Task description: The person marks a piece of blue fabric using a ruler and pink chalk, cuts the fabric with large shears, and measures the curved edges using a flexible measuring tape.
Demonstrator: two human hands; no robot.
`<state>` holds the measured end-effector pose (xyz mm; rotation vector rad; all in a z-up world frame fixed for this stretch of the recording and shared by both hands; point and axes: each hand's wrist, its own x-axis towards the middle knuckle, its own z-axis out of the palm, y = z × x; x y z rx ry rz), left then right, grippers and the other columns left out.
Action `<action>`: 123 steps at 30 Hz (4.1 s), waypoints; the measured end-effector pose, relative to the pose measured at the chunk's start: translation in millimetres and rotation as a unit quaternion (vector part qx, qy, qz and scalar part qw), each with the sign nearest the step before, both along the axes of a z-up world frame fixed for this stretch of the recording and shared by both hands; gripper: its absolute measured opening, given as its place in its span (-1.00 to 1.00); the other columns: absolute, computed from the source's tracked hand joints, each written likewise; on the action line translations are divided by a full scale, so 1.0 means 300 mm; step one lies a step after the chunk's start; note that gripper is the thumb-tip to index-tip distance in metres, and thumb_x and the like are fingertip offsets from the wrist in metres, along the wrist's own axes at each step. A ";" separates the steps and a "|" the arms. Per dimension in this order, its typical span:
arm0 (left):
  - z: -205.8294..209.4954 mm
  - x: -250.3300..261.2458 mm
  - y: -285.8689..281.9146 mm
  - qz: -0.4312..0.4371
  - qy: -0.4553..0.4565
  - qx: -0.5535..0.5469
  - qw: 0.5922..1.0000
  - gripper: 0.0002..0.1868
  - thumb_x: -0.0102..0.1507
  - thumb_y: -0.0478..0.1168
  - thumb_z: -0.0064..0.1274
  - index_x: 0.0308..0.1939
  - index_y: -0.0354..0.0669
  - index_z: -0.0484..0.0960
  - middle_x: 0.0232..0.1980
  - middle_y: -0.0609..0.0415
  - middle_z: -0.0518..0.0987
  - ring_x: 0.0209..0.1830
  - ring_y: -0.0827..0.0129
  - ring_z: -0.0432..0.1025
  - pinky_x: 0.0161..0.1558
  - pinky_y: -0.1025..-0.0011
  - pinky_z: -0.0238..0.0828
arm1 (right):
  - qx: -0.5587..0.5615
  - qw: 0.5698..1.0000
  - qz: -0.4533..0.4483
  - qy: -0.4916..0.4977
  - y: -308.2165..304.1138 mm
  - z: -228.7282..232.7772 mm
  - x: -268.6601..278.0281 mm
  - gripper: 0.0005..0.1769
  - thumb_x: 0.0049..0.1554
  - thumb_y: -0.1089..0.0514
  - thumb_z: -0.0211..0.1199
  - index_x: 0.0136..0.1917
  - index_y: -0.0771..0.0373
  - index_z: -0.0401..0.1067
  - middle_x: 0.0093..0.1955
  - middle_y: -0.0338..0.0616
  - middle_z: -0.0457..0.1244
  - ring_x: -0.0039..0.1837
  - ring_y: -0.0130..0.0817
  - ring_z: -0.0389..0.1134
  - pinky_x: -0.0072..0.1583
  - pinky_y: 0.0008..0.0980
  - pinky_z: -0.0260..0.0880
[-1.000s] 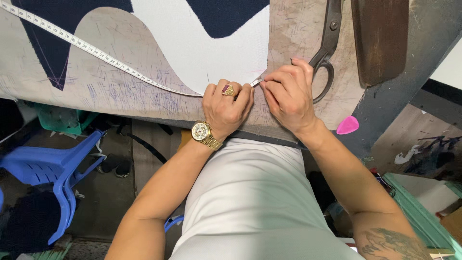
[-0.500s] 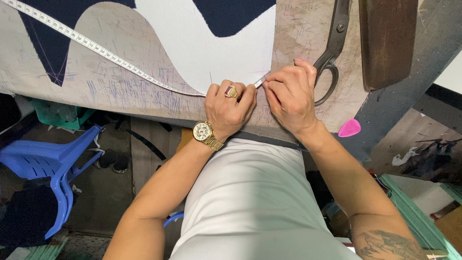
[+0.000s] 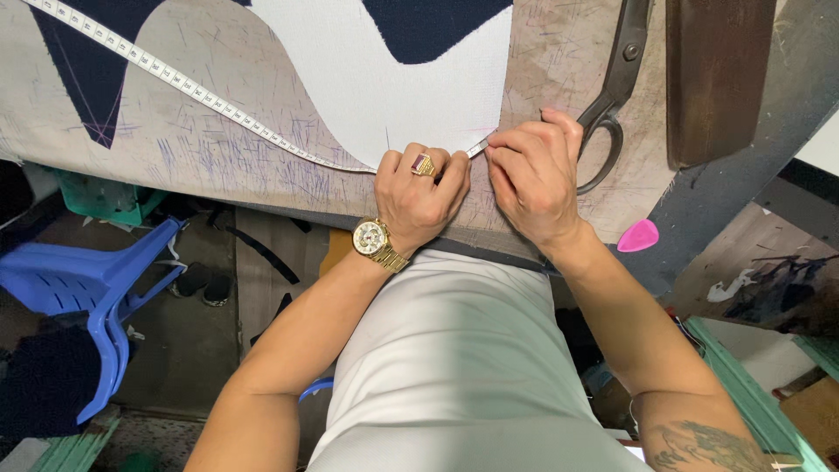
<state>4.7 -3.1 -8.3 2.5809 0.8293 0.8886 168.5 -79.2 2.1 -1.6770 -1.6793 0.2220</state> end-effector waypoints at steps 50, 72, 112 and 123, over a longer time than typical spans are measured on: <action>0.026 0.014 0.021 -0.001 -0.011 0.009 1.000 -0.86 0.33 -0.29 0.04 -0.33 -0.17 0.62 -0.44 0.10 0.36 -0.49 0.25 0.33 -0.48 0.36 0.21 | 0.001 1.000 0.015 -0.001 0.014 0.006 0.010 -0.82 0.17 0.46 0.39 -0.22 0.33 0.47 -0.04 -0.07 0.42 0.00 -0.09 0.34 0.29 0.08 0.19; 0.033 -0.031 0.009 0.018 -0.014 0.013 1.000 -0.88 0.32 -0.28 0.08 -0.33 -0.14 0.60 -0.43 0.10 0.37 -0.46 0.25 0.34 -0.43 0.35 0.21 | 0.053 0.971 0.215 -0.088 0.105 0.021 0.100 -0.66 0.38 0.30 0.10 -0.26 0.31 0.44 -0.08 -0.03 0.40 0.01 -0.09 0.38 0.26 0.15 0.31; 0.026 -0.167 0.016 0.032 0.012 -0.006 0.999 -0.89 0.35 -0.22 0.08 -0.28 -0.04 0.63 -0.35 0.17 0.41 -0.32 0.29 0.40 -0.22 0.33 0.27 | 0.039 0.972 0.220 -0.076 0.110 0.018 -0.050 -0.75 0.32 0.33 0.18 -0.22 0.28 0.44 -0.12 -0.07 0.32 -0.01 -0.13 0.32 0.25 0.14 0.31; 0.011 -0.292 0.089 -0.007 0.047 -0.004 0.999 -0.92 0.40 -0.20 0.08 -0.15 -0.03 0.67 -0.26 0.13 0.51 -0.23 0.26 0.47 -0.06 0.25 0.31 | 0.023 0.972 0.217 -0.082 0.107 0.015 -0.043 -0.72 0.35 0.31 0.15 -0.23 0.27 0.44 -0.12 -0.11 0.32 0.01 -0.16 0.32 0.29 0.12 0.29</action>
